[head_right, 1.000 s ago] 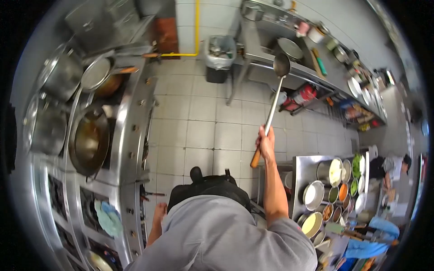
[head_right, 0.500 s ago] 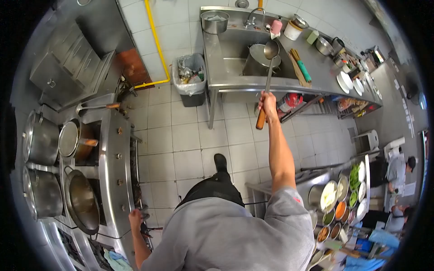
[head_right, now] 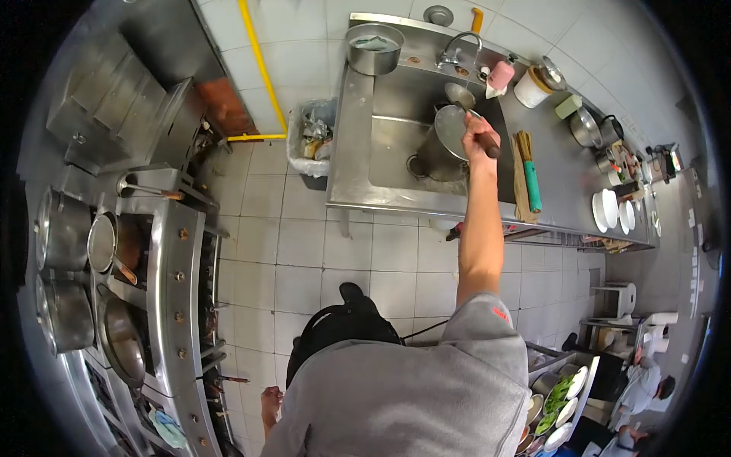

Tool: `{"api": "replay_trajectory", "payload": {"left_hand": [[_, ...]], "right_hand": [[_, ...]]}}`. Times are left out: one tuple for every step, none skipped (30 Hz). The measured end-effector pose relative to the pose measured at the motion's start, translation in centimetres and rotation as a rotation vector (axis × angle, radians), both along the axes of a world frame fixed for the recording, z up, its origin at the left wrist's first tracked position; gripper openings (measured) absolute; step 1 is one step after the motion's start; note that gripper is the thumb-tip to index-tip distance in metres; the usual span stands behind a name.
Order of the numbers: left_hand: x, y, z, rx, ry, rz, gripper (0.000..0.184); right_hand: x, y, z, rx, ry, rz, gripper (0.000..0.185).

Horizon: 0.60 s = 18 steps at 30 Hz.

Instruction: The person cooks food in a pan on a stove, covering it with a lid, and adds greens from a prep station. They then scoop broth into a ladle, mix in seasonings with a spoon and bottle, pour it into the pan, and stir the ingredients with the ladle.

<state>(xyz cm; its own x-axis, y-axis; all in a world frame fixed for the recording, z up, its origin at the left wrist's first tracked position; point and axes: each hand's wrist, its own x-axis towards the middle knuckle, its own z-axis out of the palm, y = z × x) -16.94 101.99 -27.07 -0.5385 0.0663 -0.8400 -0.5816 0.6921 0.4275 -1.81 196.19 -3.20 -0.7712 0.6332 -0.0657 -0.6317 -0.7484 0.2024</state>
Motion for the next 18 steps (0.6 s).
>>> {"api": "replay_trajectory", "payload": {"left_hand": [[0.4, 0.3, 0.0, -0.005, -0.010, 0.029, 0.015], [0.7, 0.6, 0.3, -0.007, -0.009, 0.038, 0.014], [0.7, 0.9, 0.4, -0.004, -0.005, 0.046, 0.013], [0.7, 1.0, 0.5, -0.003, 0.000, 0.053, 0.013], [0.6, 1.2, 0.9, -0.008, 0.019, 0.042, 0.013], [0.4, 1.2, 1.1, -0.003, 0.031, 0.037, 0.013], [0.0, 1.1, 1.2, 0.004, 0.044, 0.031, 0.014], [-0.4, 0.8, 1.3, 0.010, 0.057, 0.025, 0.014], [-0.6, 0.4, 1.3, 0.031, 0.085, 0.011, 0.018], [-0.4, 0.0, 1.2, 0.037, 0.114, 0.015, 0.019], [-0.5, -0.1, 1.8, 0.042, 0.140, 0.017, 0.019], [-0.5, -0.1, 2.0, 0.050, 0.167, 0.021, 0.020], [-0.3, -0.1, 2.1, 0.050, 0.182, 0.037, 0.023], [0.1, -0.4, 1.9, 0.063, 0.173, 0.038, 0.023], [0.5, -0.7, 1.6, 0.077, 0.165, 0.041, 0.024], [0.9, -1.2, 1.4, 0.090, 0.161, 0.049, 0.024], [1.6, -1.5, 1.1, 0.093, 0.141, 0.060, 0.023], [2.1, -2.0, 0.7, 0.094, 0.137, 0.055, 0.023]], "right_hand": [[0.8, -0.7, -0.3, -0.021, 0.002, -0.024, 0.040], [1.3, -2.3, 0.3, -0.027, -0.008, -0.028, 0.038], [1.9, -3.0, 0.5, -0.019, -0.039, -0.012, 0.037], [2.4, -3.4, 0.5, -0.012, -0.070, 0.002, 0.037], [2.7, -3.5, 0.6, -0.002, -0.119, 0.023, 0.035], [3.0, -3.5, 0.6, 0.007, -0.168, 0.044, 0.032], [3.2, -3.3, 0.6, 0.018, -0.217, 0.064, 0.030], [3.3, -2.5, 0.3, 0.177, -0.499, 0.101, 0.027], [3.2, -1.3, -0.4, 0.339, -0.781, 0.136, 0.025], [3.2, -0.5, -1.3, 0.506, -1.063, 0.168, 0.023], [2.6, -1.4, -2.0, 0.696, -1.271, 0.128, 0.018], [2.2, -1.6, -2.5, 0.825, -1.491, 0.076, 0.019], [1.8, -2.0, -3.1, 0.955, -1.711, 0.019, 0.021], [1.5, -2.3, -3.6, 1.090, -1.927, -0.044, 0.022], [1.3, -2.8, -4.0, 1.097, -2.041, -0.124, 0.033], [1.1, -3.5, -4.2, 1.151, -2.121, -0.158, 0.038], [1.0, -4.2, -4.2, 1.213, -2.192, -0.194, 0.043], [0.5, -5.1, -4.1, 1.287, -2.252, -0.233, 0.048]]}}
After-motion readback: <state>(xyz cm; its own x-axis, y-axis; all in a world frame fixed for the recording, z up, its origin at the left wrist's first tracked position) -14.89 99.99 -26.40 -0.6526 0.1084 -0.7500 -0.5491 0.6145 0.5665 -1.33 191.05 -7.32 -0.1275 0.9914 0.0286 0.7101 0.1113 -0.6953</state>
